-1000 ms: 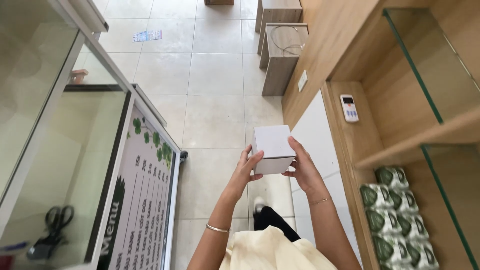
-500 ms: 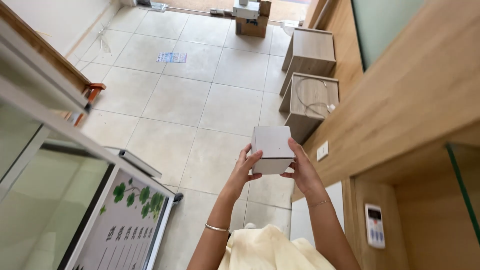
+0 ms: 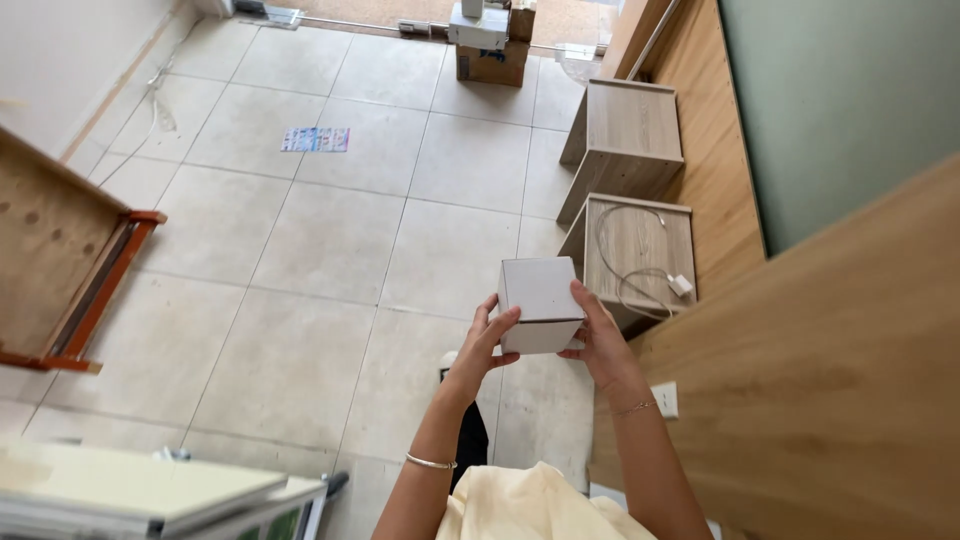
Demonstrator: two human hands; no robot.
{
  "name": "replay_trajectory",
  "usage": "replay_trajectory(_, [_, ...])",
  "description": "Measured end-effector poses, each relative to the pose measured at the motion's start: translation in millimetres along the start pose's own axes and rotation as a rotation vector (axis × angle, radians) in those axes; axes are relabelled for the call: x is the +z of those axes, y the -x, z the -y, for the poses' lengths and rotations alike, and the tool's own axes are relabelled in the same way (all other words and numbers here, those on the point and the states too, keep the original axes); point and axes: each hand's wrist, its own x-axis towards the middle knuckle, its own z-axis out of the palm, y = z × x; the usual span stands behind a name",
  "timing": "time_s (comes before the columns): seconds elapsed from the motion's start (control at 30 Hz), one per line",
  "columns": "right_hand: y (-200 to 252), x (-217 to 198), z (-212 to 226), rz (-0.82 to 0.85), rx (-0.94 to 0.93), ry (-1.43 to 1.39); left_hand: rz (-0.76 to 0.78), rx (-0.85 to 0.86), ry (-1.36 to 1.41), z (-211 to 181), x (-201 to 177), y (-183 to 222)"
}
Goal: Pick up a white box from the workbench and place it on a stack of boxes at the shop entrance.
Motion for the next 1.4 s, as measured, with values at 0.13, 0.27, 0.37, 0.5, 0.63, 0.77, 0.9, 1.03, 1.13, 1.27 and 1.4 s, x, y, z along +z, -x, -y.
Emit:
replay_trajectory(0.13, [-92,34,55,-0.024,-0.023,-0.035,0.046,0.007,-0.019,-62,-31,-94])
replay_trajectory(0.27, [-175,63,114,-0.043,-0.032,-0.021,0.054,0.021,-0.029,-127,-55,-184])
replay_trajectory(0.37, [-219,85,150,-0.020,-0.054,-0.037,0.053,0.017,-0.052,-162,-72,-235])
replay_trajectory(0.5, [-273,98,187,-0.047,-0.020,-0.059,0.077,-0.013,-0.055,-190,-82,-300])
replay_trajectory(0.63, [-346,94,211,-0.051,0.002,-0.077,0.073,-0.044,-0.044,-220,-85,-367])
replay_trajectory(0.77, [-424,88,259,-0.049,0.010,-0.091,0.076,-0.043,-0.044,-245,-78,-457])
replay_trajectory(0.9, [-516,74,310,-0.041,0.013,-0.107,0.067,-0.054,-0.043,-283,-66,-557])
replay_trajectory(1.03, [-603,65,380,-0.038,0.031,-0.103,0.066,-0.024,-0.070,-338,-50,-654])
replay_trajectory(1.13, [-668,57,429,-0.030,0.021,-0.105,0.062,-0.001,-0.080,-378,-38,-724])
replay_trajectory(1.27, [-736,51,464,0.012,0.019,-0.088,0.023,-0.020,-0.057,-403,-33,-788])
replay_trajectory(1.4, [-797,61,504,0.003,0.069,-0.063,0.012,-0.067,-0.034,-425,-39,-860])
